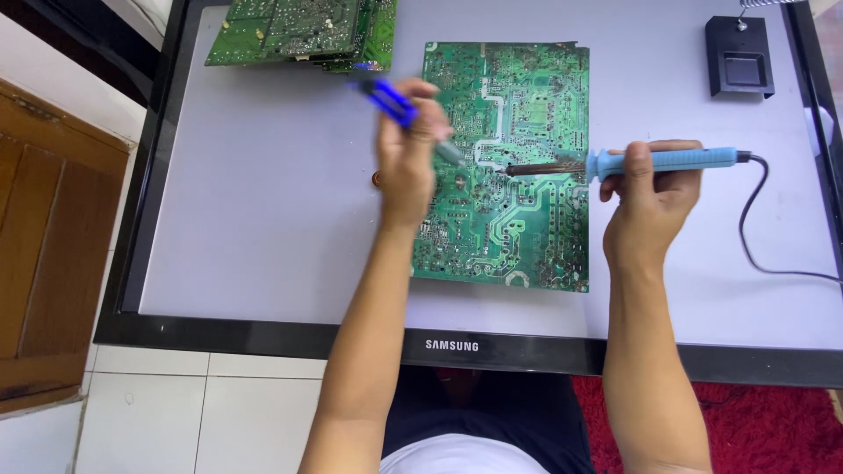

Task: Desoldering electronic components from a printed circuit board using a soldering iron and a manual desoldering pump.

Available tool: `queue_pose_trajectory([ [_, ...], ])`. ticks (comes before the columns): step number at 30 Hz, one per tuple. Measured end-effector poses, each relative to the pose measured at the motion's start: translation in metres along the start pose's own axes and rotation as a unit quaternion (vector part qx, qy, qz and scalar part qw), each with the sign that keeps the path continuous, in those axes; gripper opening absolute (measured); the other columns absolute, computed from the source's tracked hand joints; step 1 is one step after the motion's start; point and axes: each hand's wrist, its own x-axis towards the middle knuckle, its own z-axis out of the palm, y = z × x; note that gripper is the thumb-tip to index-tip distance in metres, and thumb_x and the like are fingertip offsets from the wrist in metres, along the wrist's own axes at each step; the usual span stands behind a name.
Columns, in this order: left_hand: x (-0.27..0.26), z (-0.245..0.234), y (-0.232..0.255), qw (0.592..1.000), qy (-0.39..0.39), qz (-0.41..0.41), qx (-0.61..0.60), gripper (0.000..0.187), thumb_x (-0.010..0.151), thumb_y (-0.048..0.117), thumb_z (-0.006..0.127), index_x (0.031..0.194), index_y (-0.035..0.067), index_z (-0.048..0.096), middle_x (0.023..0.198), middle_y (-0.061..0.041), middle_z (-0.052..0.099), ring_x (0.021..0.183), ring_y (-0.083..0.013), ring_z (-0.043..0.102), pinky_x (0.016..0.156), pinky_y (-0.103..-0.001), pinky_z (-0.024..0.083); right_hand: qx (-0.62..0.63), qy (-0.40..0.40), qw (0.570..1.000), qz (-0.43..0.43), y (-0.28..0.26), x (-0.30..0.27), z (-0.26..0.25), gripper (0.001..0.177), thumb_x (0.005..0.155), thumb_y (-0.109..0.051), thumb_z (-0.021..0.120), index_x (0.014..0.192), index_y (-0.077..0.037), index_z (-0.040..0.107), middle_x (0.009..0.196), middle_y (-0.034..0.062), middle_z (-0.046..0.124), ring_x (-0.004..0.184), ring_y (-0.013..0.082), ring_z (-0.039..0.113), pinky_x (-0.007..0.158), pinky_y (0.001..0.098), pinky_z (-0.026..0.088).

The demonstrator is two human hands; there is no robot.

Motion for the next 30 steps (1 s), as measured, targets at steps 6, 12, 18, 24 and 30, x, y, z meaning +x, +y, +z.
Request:
queue_pose_trajectory([
  [6, -0.002, -0.047, 0.035, 0.987, 0.131, 0.034, -0.083, 0.040, 0.099, 0.049, 0.068, 0.092, 0.012, 0.055, 0.072, -0.001, 0.045, 0.067, -0.0134, 0.046, 0.071, -0.032, 0.043, -0.037, -0.027, 0.999, -0.019, -0.013, -0.008, 0.013, 0.026, 0.114, -0.026, 0.067, 0.110, -0.010, 0.047, 0.095, 0.0174, 0.066, 0.070, 0.0206, 0.059, 0.062, 0.0294, 0.051],
  [12, -0.016, -0.057, 0.012, 0.987, 0.143, -0.039, -0.067, 0.063, 0.090, 0.071, 0.059, 0.072, 0.012, 0.049, 0.064, -0.003, 0.040, 0.059, -0.0154, 0.040, 0.065, -0.031, 0.035, -0.031, -0.021, 0.999, -0.013, -0.008, -0.006, 0.010, 0.024, 0.115, -0.025, 0.067, 0.110, -0.011, 0.047, 0.093, 0.0148, 0.065, 0.068, 0.0195, 0.058, 0.062, 0.0279, 0.050],
  [18, -0.021, -0.051, 0.005, 0.985, 0.159, -0.065, -0.028, 0.055, 0.096, 0.058, 0.048, 0.067, 0.011, 0.048, 0.062, -0.003, 0.041, 0.059, -0.0152, 0.040, 0.063, -0.031, 0.035, -0.028, -0.020, 0.999, -0.011, -0.005, -0.006, 0.009, 0.026, 0.114, -0.026, 0.068, 0.110, -0.012, 0.047, 0.094, 0.0173, 0.067, 0.070, 0.0206, 0.059, 0.061, 0.0292, 0.050],
  [24, -0.021, -0.057, 0.007, 0.995, 0.068, -0.043, 0.053, 0.044, 0.104, 0.045, 0.051, 0.083, 0.007, 0.059, 0.078, -0.004, 0.054, 0.068, -0.0121, 0.047, 0.068, -0.027, 0.040, -0.030, -0.042, 0.998, -0.033, -0.010, -0.007, 0.012, 0.028, 0.114, -0.029, 0.070, 0.112, -0.011, 0.048, 0.095, 0.0143, 0.062, 0.077, 0.0205, 0.060, 0.062, 0.0287, 0.052],
  [30, -0.021, -0.060, 0.005, 0.999, 0.019, -0.023, 0.034, 0.030, 0.109, 0.035, 0.054, 0.100, 0.008, 0.064, 0.082, -0.001, 0.052, 0.074, -0.0125, 0.048, 0.073, -0.027, 0.040, -0.073, -0.170, 0.980, -0.072, -0.046, -0.010, 0.026, 0.022, 0.113, -0.013, 0.072, 0.119, -0.005, 0.052, 0.104, 0.0146, 0.066, 0.095, 0.0249, 0.073, 0.082, 0.0333, 0.064],
])
